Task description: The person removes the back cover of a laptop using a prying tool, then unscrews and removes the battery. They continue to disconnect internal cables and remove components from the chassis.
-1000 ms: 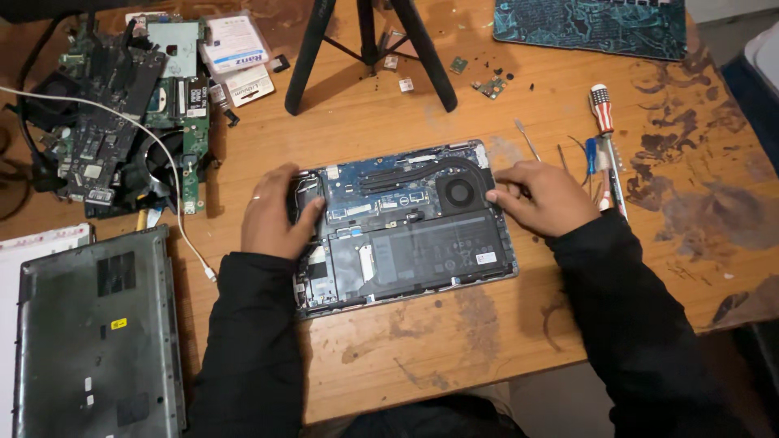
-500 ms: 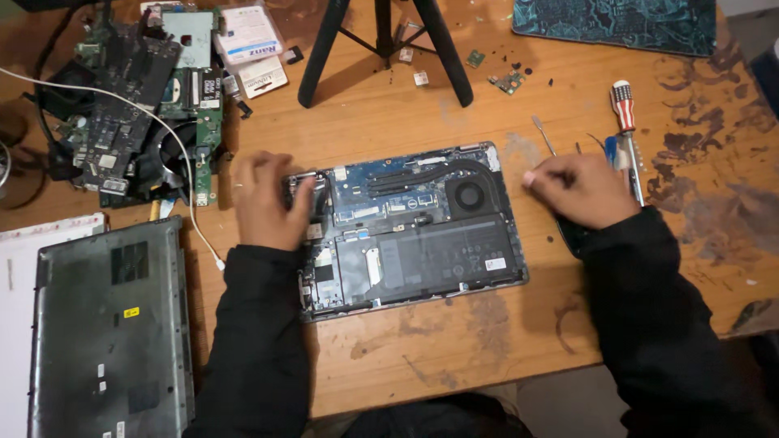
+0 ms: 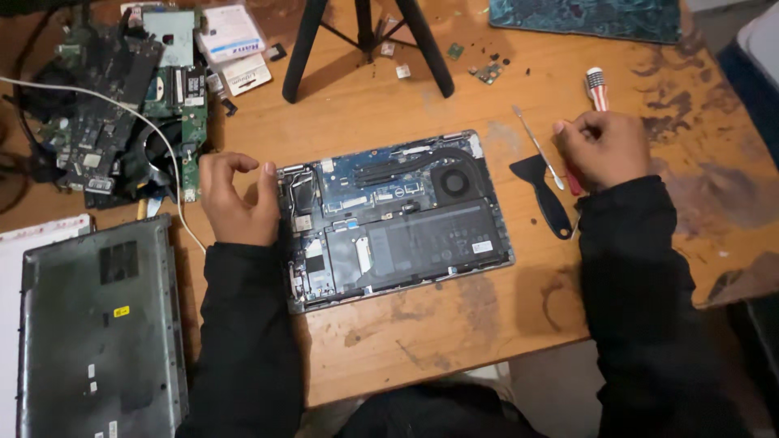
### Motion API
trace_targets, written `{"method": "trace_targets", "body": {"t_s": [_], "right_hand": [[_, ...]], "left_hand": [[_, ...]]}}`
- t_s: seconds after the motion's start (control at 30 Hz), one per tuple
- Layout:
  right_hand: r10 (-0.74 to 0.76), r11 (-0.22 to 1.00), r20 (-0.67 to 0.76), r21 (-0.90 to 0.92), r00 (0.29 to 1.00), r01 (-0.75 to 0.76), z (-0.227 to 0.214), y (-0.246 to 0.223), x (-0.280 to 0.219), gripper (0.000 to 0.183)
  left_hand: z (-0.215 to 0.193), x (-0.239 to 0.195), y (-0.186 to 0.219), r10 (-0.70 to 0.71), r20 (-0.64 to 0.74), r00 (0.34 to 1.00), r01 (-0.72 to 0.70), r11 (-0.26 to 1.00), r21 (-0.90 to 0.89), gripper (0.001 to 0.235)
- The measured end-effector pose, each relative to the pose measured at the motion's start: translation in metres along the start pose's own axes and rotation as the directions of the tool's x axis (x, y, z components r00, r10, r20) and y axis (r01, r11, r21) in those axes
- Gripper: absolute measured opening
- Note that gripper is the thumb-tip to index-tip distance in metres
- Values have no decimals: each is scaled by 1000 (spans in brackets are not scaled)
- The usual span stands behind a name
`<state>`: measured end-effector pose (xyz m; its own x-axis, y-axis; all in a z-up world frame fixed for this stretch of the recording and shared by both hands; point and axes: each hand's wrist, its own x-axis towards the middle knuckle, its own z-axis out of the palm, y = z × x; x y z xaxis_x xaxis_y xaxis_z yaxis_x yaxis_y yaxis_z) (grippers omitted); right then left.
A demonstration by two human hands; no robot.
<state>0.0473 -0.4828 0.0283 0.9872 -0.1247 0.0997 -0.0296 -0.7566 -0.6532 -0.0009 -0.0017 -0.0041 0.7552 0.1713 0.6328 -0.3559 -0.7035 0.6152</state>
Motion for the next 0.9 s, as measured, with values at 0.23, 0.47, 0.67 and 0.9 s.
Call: {"method": "trace_targets", "body": {"t_s": [0.23,0.47,0.67,0.9], "right_hand": [[34,992,-1,-122,999,-34,-25,30,10,34],[130,973,-23,-187,991,-132,-31,65,14,37],[-70,941,-317,-334,946,-42,-19,108,34,29],[65,927,-192,-351,979,-130,-13,114,39,31]], "left_hand": [[1,-1,-6,-25,-8,1000,25,1000,-11,18],[2,-1,-6,4,-8,1000,-4,1000,-18,17],[2,-3,-5,-23,10,1000,23,1000,-13,17],[4,-2,-4,-3,13,1000,3,1000,3,17]]}}
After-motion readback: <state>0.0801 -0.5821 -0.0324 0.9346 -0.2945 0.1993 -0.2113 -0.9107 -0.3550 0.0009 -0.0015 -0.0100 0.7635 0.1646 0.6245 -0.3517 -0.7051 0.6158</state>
